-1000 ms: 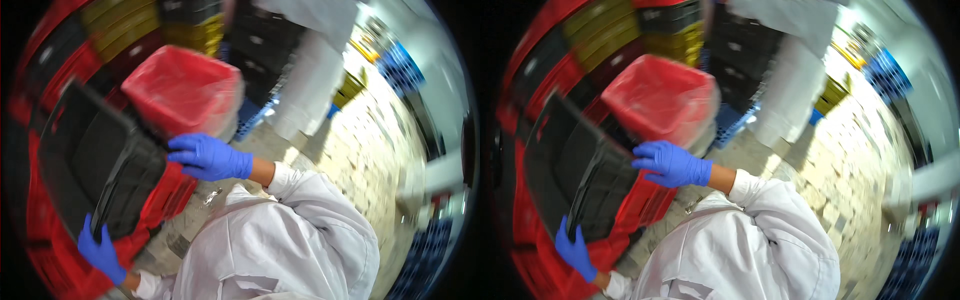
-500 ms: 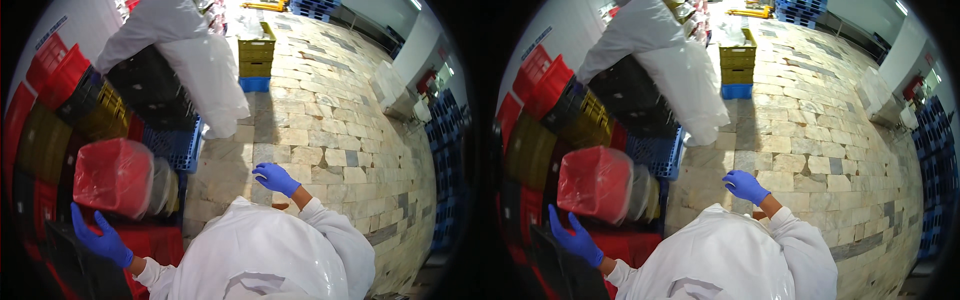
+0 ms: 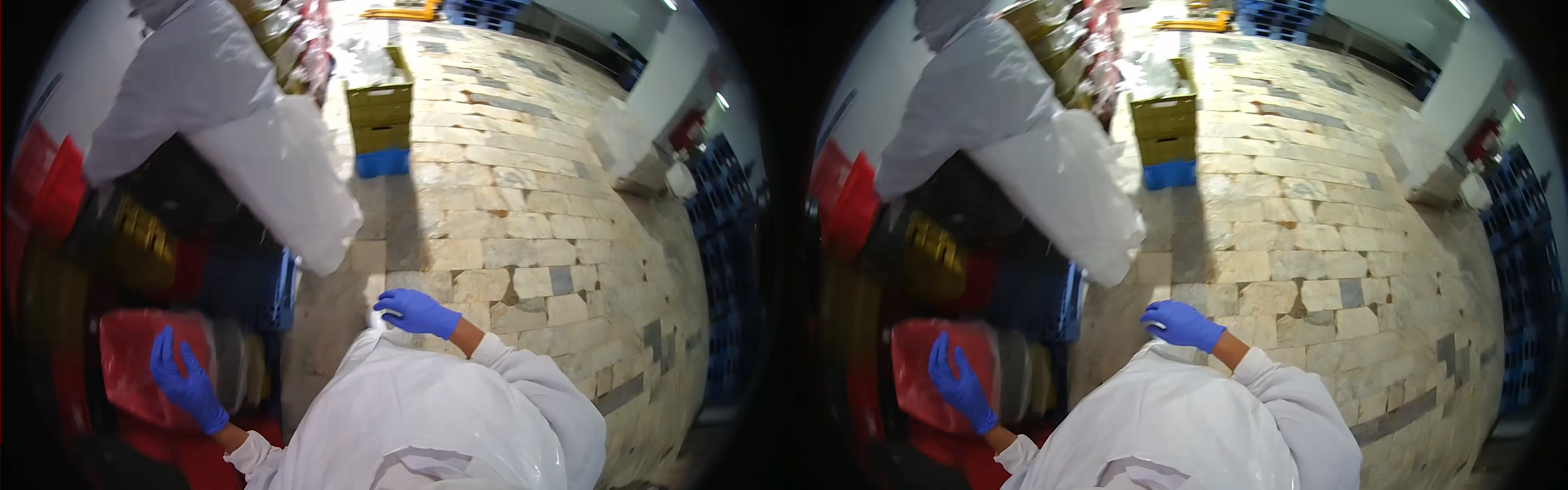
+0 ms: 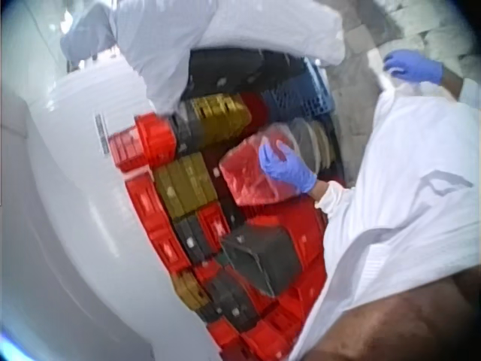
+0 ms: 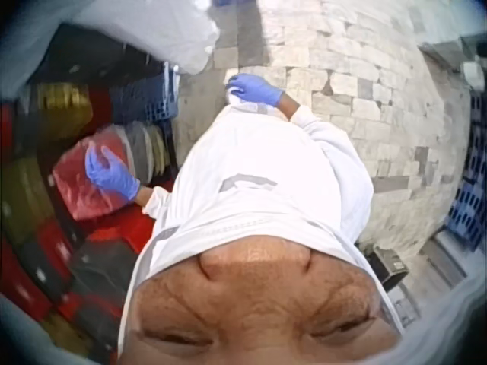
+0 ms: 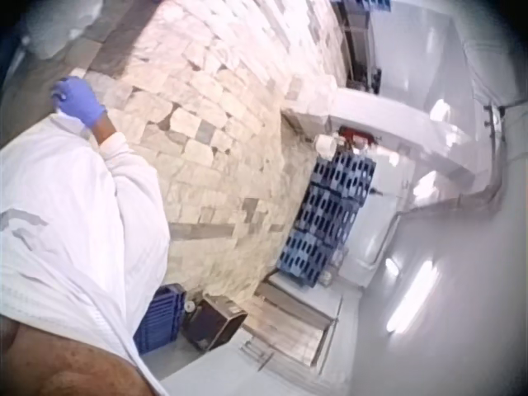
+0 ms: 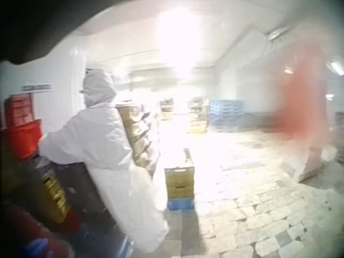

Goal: The person walks through a warehouse area and lines several plastic crates with clear plastic bags. They pick up a yellow crate, insert a bag, then repeat the process with a black crate and multiple red crates, stacking the lined crates on a pallet.

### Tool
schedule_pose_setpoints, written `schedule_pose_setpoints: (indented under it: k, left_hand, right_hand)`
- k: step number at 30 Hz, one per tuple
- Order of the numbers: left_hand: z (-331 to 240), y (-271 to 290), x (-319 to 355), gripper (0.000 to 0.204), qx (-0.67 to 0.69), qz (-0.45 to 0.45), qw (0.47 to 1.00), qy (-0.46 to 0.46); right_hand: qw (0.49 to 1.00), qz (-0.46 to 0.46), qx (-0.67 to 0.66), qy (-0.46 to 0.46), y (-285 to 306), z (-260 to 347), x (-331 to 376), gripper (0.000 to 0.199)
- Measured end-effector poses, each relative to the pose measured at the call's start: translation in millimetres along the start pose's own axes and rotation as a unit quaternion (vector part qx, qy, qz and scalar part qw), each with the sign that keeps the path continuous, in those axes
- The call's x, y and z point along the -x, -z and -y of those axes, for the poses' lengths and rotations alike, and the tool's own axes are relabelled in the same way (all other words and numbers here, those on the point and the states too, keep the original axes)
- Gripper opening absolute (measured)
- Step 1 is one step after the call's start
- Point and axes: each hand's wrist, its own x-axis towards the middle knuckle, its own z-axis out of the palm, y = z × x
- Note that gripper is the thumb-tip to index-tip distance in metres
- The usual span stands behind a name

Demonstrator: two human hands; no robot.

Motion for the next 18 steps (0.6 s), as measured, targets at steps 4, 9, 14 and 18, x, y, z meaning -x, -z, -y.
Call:
schedule_pose_setpoints:
  k: [4, 9, 14, 18]
  left_hand:
    - [-20, -103, -53, 0.024, 0.043, 0.051, 0.997, -0.037]
    - [-102, -240, -141, 0.027, 0.189, 0.205, 0.95, -0.141]
    - [-190, -346, -189, 0.032, 0.295, 0.268, 0.885, -0.241]
    - [-237, -411, -208, 0.029, 0.306, 0.269, 0.874, -0.265]
  right_hand:
    - [0.997, 0.043, 0.054, -0.043, 42, -45, -47, 0.023]
    - [0.98, -0.008, 0.1, -0.171, 116, -93, -70, 0.022]
    - [0.972, -0.054, 0.066, -0.22, 144, -145, -76, 0.022]
    - [0.963, -0.089, 0.009, -0.256, 167, -205, -74, 0.023]
